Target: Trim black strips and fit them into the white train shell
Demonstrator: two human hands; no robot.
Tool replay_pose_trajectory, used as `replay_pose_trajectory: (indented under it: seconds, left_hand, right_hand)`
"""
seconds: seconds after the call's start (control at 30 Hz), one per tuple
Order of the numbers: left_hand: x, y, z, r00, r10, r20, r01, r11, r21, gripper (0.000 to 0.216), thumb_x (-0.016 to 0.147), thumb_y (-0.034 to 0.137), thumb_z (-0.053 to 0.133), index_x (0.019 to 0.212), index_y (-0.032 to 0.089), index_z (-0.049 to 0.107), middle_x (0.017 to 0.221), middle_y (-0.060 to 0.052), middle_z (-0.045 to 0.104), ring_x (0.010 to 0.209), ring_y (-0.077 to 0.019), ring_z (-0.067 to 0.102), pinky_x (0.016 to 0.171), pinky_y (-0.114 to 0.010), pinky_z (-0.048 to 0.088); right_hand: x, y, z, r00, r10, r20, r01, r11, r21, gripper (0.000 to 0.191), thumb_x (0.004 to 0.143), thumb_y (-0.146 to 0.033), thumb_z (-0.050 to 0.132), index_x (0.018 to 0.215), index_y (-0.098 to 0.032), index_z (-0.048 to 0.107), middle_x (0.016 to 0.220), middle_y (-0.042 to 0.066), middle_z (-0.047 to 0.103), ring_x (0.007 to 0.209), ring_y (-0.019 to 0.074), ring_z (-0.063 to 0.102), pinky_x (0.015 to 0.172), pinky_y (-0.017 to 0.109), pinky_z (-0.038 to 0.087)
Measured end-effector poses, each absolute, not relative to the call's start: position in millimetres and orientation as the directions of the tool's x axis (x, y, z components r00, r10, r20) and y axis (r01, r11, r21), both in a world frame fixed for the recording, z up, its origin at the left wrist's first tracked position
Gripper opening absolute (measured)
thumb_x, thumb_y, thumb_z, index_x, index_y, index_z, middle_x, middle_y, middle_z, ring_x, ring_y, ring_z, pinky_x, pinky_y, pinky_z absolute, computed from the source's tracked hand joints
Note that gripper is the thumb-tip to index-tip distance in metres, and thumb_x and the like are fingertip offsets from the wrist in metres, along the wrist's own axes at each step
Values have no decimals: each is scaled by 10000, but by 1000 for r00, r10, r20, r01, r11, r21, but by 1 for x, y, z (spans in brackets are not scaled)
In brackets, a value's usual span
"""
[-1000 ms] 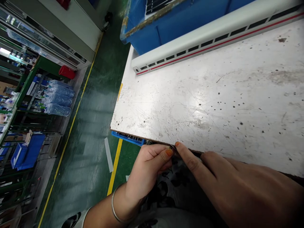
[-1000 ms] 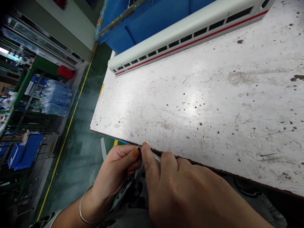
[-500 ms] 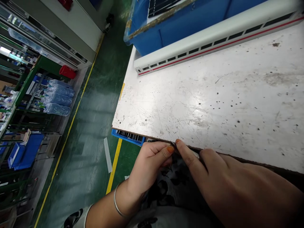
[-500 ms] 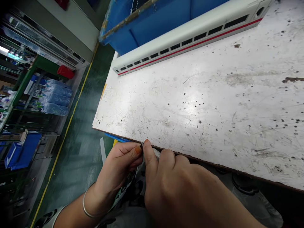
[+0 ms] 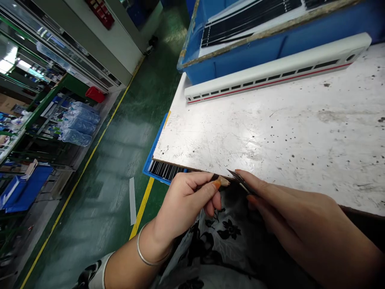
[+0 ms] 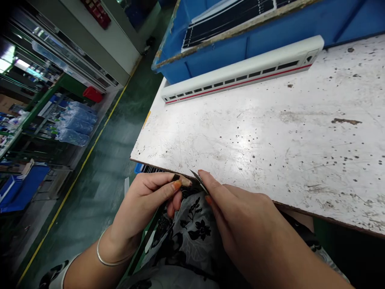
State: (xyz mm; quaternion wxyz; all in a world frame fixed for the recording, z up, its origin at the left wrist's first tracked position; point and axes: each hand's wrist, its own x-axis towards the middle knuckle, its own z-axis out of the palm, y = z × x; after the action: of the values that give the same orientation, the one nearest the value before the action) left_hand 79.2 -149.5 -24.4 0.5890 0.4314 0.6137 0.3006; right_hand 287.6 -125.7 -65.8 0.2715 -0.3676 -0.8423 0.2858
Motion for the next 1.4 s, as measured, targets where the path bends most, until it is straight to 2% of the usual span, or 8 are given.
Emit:
replay_pose_trajectory:
  seconds: [0.07, 0.2, 0.3, 0.6, 0.83, 1.07, 1.23, 1.4]
  left_hand:
    - [78, -151, -25, 81, 879, -469, 119, 459, 880, 298, 944, 289, 569, 726, 134, 702, 590, 9, 616, 480, -53, 532, 490, -163, 412]
    - [77, -155, -26, 120, 866, -486, -12, 491, 871, 207, 938, 289, 591, 941, 168, 758, 586, 22, 620, 443, -43, 520, 454, -149, 404]
    - [74, -158, -27, 142, 855, -499, -67, 511, 857, 209, 931, 307, 609, 991, 179, 763, 577, 21, 623, 426, -43, 519, 435, -143, 400]
    - [70, -160, -32, 140, 859, -492, -88, 506, 858, 243, 930, 335, 613, 1052, 186, 761, 560, 22, 590, 420, -42, 474, 415, -141, 374]
    - [71, -152, -42, 82, 844, -530, -164, 536, 828, 351, 935, 431, 578, 994, 146, 774, 568, 39, 441, 464, -28, 302, 413, -137, 216]
    - [64, -150, -55, 153, 731, -665, -289, 677, 677, 291, 810, 390, 736, 901, 118, 785, 651, 11, 456, 584, -79, 417, 510, -180, 422]
    - [62, -146, -56, 129, 682, -720, -329, 714, 618, 184, 802, 313, 750, 779, 132, 766, 657, 1, 503, 568, -74, 468, 493, -171, 469]
    - [66, -143, -52, 89, 691, -717, -288, 707, 645, 181, 818, 302, 732, 812, 128, 781, 572, 15, 510, 471, -57, 445, 427, -154, 436]
  right_hand:
    - [285, -128, -63, -557, 788, 263, 440, 548, -711, 368, 993, -176, 394, 1320, -142, 560, 922, 8, 740, 717, 119, 702, 541, 172, 533]
    - [282, -133, -58, -527, 790, 313, 444, 570, -692, 343, 986, -167, 404, 1272, -137, 591, 992, 22, 742, 821, 127, 712, 549, 151, 533]
    - [280, -134, -57, -537, 781, 319, 448, 585, -676, 348, 985, -172, 405, 1279, -138, 588, 1027, 24, 738, 859, 134, 711, 577, 158, 548]
    - [279, -135, -61, -537, 764, 359, 510, 632, -583, 373, 979, -143, 402, 1320, -132, 551, 960, 30, 739, 763, 161, 717, 554, 230, 558]
    - [283, -137, -63, -594, 726, 347, 597, 687, -415, 524, 853, 2, 385, 1352, -97, 511, 922, 72, 727, 631, 211, 690, 516, 323, 580]
    - [287, -138, -70, -716, 654, 245, 541, 741, -398, 739, 757, -30, 447, 1486, -46, 333, 1007, 141, 679, 643, 230, 631, 574, 384, 593]
    - [279, -137, -70, -714, 652, 256, 567, 753, -334, 779, 668, -42, 489, 1439, 19, 396, 862, 118, 647, 532, 198, 567, 431, 328, 539]
    - [273, -134, -69, -747, 619, 243, 550, 780, -298, 752, 652, -51, 498, 1397, 44, 460, 729, 87, 587, 464, 175, 499, 354, 292, 471]
